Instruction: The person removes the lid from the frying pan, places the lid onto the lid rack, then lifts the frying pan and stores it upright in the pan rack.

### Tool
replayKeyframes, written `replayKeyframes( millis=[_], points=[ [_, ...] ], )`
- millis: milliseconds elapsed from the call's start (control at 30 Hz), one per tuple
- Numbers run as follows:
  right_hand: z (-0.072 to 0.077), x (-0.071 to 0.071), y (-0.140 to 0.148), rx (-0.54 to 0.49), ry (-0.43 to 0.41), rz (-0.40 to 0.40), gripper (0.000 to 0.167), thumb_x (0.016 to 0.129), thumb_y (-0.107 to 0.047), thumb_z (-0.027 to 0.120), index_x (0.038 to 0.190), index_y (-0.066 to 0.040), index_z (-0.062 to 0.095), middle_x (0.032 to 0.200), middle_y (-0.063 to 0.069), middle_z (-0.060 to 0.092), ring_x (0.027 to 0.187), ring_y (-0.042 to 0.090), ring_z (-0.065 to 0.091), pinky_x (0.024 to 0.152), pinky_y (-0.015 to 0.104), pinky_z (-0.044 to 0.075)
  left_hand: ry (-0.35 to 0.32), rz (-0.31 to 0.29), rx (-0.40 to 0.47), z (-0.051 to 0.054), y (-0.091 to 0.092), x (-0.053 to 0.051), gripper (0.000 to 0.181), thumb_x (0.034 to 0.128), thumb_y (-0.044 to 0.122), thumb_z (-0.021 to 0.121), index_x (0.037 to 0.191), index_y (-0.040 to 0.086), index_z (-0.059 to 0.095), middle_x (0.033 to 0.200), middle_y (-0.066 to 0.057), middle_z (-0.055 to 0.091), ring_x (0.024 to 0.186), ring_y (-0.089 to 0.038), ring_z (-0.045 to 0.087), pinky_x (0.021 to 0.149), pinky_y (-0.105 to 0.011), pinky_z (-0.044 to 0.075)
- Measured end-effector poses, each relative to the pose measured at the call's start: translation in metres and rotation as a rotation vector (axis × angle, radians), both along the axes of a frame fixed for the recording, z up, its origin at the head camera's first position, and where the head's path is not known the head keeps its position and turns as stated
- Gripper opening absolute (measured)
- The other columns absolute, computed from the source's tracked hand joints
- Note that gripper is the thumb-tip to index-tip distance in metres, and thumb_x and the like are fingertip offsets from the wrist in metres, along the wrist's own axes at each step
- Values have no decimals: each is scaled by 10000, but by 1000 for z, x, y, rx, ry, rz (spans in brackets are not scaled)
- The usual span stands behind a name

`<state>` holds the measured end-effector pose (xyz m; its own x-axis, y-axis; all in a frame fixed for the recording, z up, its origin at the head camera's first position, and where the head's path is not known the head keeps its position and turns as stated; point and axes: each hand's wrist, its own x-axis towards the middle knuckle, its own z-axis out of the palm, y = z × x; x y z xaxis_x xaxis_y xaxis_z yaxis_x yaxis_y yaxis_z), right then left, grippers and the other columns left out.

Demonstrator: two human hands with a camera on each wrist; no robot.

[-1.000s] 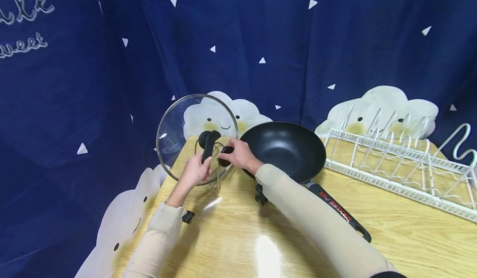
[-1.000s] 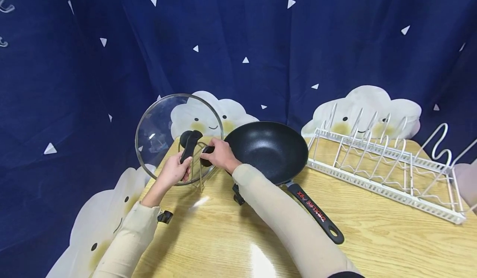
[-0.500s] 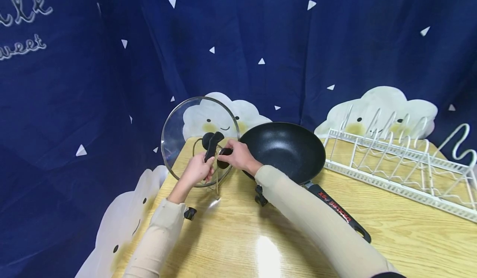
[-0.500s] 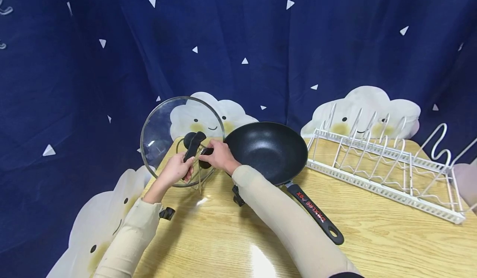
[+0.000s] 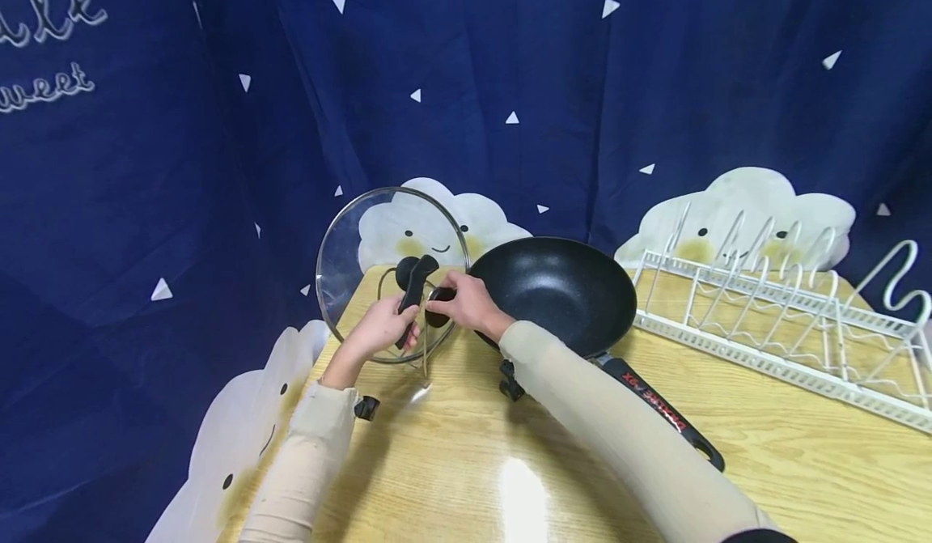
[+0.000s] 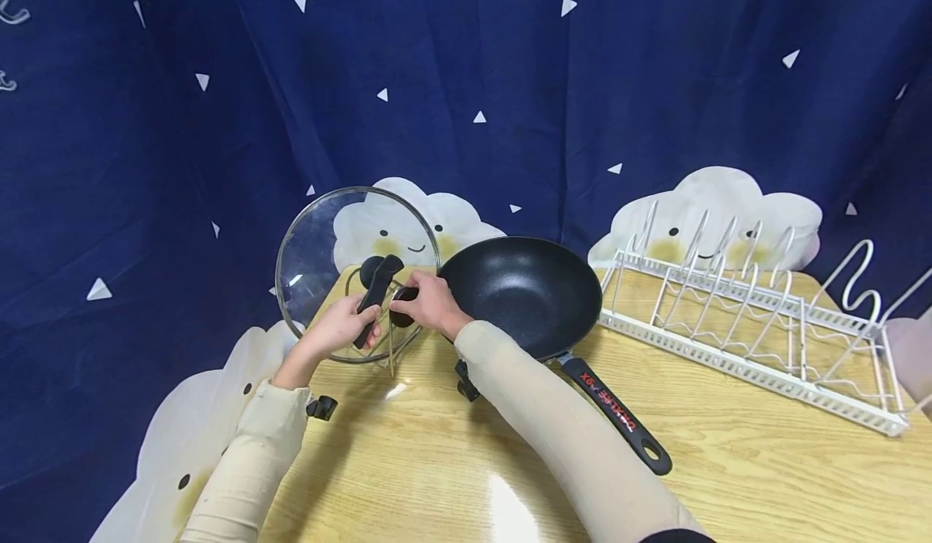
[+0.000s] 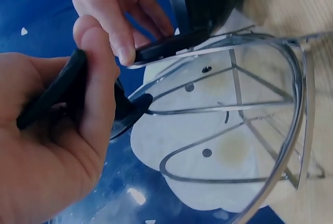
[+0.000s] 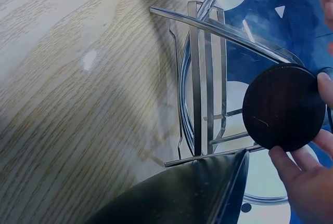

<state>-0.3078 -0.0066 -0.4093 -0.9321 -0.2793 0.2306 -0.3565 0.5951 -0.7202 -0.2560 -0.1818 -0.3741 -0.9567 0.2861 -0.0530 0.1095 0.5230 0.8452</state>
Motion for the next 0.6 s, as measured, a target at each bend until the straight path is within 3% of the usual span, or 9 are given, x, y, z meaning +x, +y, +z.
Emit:
replayKeyframes(
  millis=[133, 233, 600],
  points=[
    [-2, 0, 1, 2, -1, 6, 310, 804, -356, 757, 936, -131, 589, 894, -20, 665, 844, 143, 593, 749, 288, 482, 100, -11, -173, 2, -2, 1, 188, 997, 170, 470, 903, 30, 553, 648, -142, 629, 506, -170, 600, 577, -302, 486],
    [-2, 0, 2, 9, -5, 1, 309, 806, -360, 755, 937, -134, 590, 900, -22, 666, 845, 139, 594, 753, 284, 484, 157, -22, -250, 2, -3, 1, 200, 989, 188, 483, 869, 52, 568, 654, -136, 645, 517, -156, 605, 604, -289, 457],
    [-2, 2, 1, 13, 22, 3, 301, 812, -350, 752, 930, -138, 575, 868, -27, 643, 814, 130, 577, 726, 278, 479, 151, -16, -210, 3, -2, 4, 213, 992, 170, 455, 891, 14, 559, 649, -104, 633, 518, -160, 612, 536, -291, 501]
  ],
)
